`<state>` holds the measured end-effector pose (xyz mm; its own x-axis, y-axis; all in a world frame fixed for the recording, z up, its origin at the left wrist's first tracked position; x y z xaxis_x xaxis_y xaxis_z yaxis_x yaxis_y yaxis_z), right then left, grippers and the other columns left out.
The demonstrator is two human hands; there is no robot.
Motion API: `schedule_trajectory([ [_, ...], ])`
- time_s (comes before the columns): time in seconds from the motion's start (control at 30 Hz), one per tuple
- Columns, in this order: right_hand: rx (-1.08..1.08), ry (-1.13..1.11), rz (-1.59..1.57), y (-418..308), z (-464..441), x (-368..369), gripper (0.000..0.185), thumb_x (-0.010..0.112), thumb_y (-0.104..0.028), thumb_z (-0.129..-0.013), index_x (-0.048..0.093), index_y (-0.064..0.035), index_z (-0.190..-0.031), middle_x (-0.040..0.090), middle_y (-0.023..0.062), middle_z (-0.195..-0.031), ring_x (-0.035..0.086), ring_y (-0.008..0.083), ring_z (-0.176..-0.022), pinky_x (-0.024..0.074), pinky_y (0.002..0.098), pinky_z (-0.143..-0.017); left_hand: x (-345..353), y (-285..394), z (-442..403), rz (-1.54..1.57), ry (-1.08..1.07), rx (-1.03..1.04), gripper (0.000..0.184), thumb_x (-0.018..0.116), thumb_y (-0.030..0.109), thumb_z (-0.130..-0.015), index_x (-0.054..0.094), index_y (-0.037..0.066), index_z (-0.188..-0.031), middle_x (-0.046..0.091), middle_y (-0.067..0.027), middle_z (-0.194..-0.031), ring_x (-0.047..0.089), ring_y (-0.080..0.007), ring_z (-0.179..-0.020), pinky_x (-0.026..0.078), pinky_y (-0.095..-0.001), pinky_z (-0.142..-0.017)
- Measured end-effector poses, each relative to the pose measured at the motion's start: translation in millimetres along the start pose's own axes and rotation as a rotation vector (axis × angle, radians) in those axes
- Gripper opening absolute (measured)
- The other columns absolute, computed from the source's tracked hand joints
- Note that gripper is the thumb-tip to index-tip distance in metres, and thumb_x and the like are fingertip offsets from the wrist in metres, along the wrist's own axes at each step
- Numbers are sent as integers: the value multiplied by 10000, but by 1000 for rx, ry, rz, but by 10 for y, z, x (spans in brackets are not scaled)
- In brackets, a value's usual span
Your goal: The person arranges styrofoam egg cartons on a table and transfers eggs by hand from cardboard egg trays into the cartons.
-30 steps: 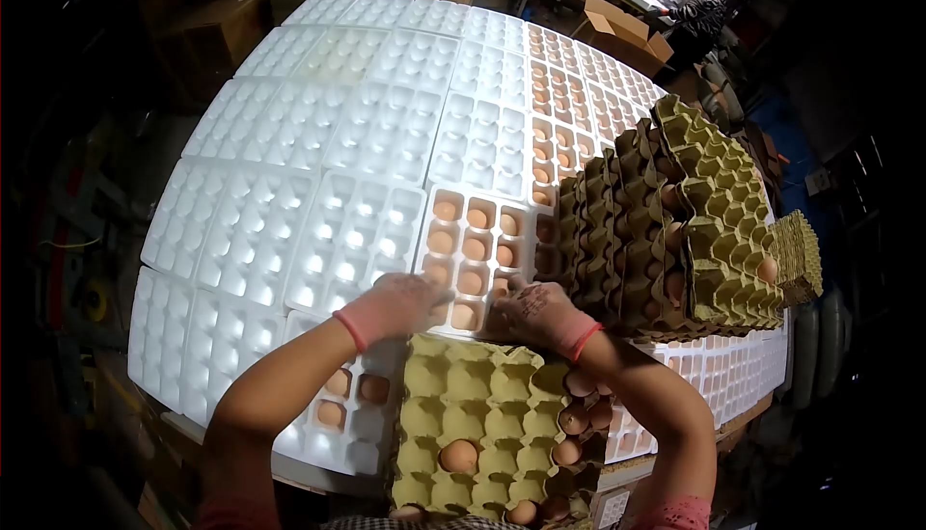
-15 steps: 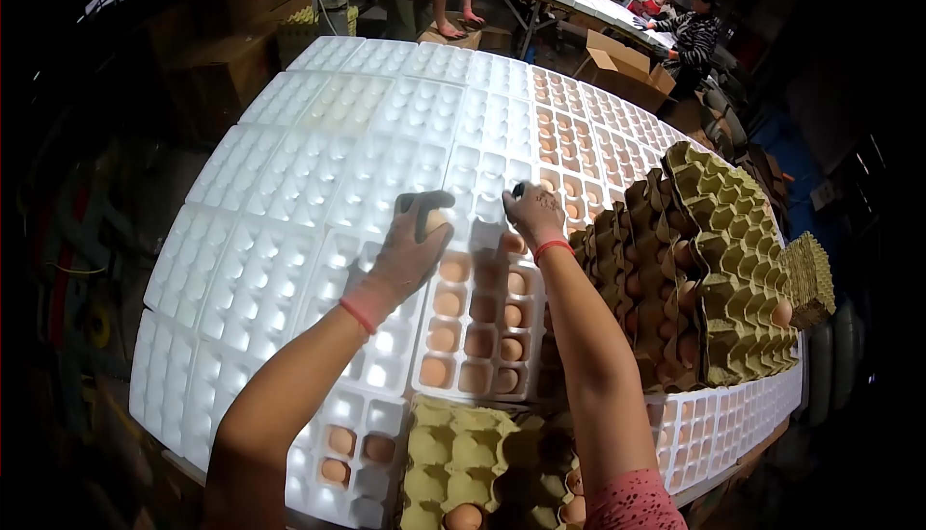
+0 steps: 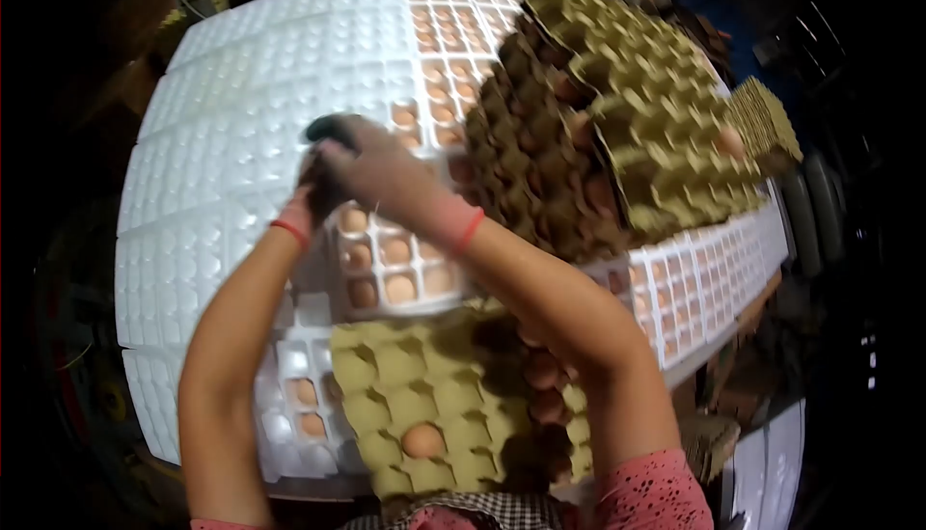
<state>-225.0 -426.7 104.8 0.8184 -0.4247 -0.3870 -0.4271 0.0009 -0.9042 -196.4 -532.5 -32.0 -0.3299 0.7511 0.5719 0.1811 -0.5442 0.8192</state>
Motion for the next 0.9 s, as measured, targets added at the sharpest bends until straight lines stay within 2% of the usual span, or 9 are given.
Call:
schedule_trajectory([
  [0.07, -40, -339, 180, -583, 922, 15, 427, 464, -417, -939, 544, -78, -1186, 614, 201, -1116, 556, 425, -1077, 359, 515, -1011, 708, 729, 568, -1442, 153, 438, 424, 585, 145, -898, 508, 52, -1304, 568, -137, -1217, 556, -291, -1122, 445, -364, -953],
  [0.23, 1, -283, 630, -787, 2289, -1142, 333, 642, -286, -857, 569, -150, -1152, 625, 65, -904, 624, 239, -864, 474, 373, -813, 1448, 916, 1531, -1272, 73, 291, 502, 616, 70, -847, 474, 31, -1327, 589, -144, -1148, 632, -224, -840, 512, -320, -785],
  [0.4, -124, -299, 1026, -138, 3103, -1098, 460, 710, -222, -767, 516, -140, -1176, 515, 142, -1156, 513, 355, -1099, 422, 464, -952, 2605, 445, 1953, -1633, -271, 578, 465, 597, 174, -845, 516, 89, -1294, 568, -189, -1170, 594, -310, -975, 501, -402, -843],
  [0.5, 25, 6, 514, 10, 3156, -1487, 460, 672, -155, -805, 491, -50, -1214, 505, 161, -1221, 518, 317, -1126, 425, 399, -980, 2894, -92, 1841, -1747, -462, 451, 466, 596, 250, -866, 507, 122, -1305, 534, -197, -1202, 507, -348, -1104, 398, -416, -970],
  [0.53, 295, 199, -272, 177, 3166, -1620, 487, 673, -154, -808, 472, -29, -1233, 503, 156, -1221, 529, 313, -1106, 438, 383, -971, 2886, -287, 1760, -1787, -495, 326, 436, 571, 268, -880, 519, 124, -1288, 539, -192, -1184, 504, -336, -1107, 386, -412, -982],
  [0.63, 82, 147, 650, -93, 2981, -1708, 623, 737, -274, -782, 458, -82, -1305, 508, 193, -1246, 542, 345, -1140, 452, 427, -968, 2845, -582, 1631, -2002, -557, 254, 417, 543, 308, -889, 529, 132, -1266, 553, -176, -1156, 547, -304, -1034, 367, -412, -1008],
  [0.77, 366, -332, 883, 643, 2885, -1439, 697, 730, -430, -755, 469, -56, -1282, 593, 216, -1110, 569, 378, -1085, 456, 449, -936, 2852, -318, 1601, -1641, -357, 99, 431, 578, 213, -880, 511, 87, -1288, 567, -162, -1169, 595, -282, -1034, 384, -399, -1031],
  [0.83, 146, 158, 707, 345, 3011, -1743, 729, 721, -386, -784, 416, -47, -1354, 604, 179, -1149, 600, 302, -1087, 483, 412, -924, 2557, -147, 1523, -831, -160, 21, 497, 639, 142, -846, 480, 39, -1306, 567, -151, -1185, 571, -271, -1117, 437, -365, -994],
  [0.9, 305, 68, -352, 151, 3147, -1739, 740, 735, -240, -795, 357, -80, -1411, 536, 123, -1259, 588, 199, -1093, 528, 338, -873, 2574, -148, 1568, -1061, -232, 2, 488, 674, 218, -831, 505, 32, -1250, 549, -156, -1193, 587, -269, -1056, 471, -337, -946],
])
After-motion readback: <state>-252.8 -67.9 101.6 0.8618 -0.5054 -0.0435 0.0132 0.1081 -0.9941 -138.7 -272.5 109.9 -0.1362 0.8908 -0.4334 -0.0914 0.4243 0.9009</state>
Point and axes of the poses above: each hand's wrist, its own z-axis away from the middle knuckle, its own x-axis out of the palm, y = z × x, the point moved 7 cm from there along -z, towards the middle knuckle
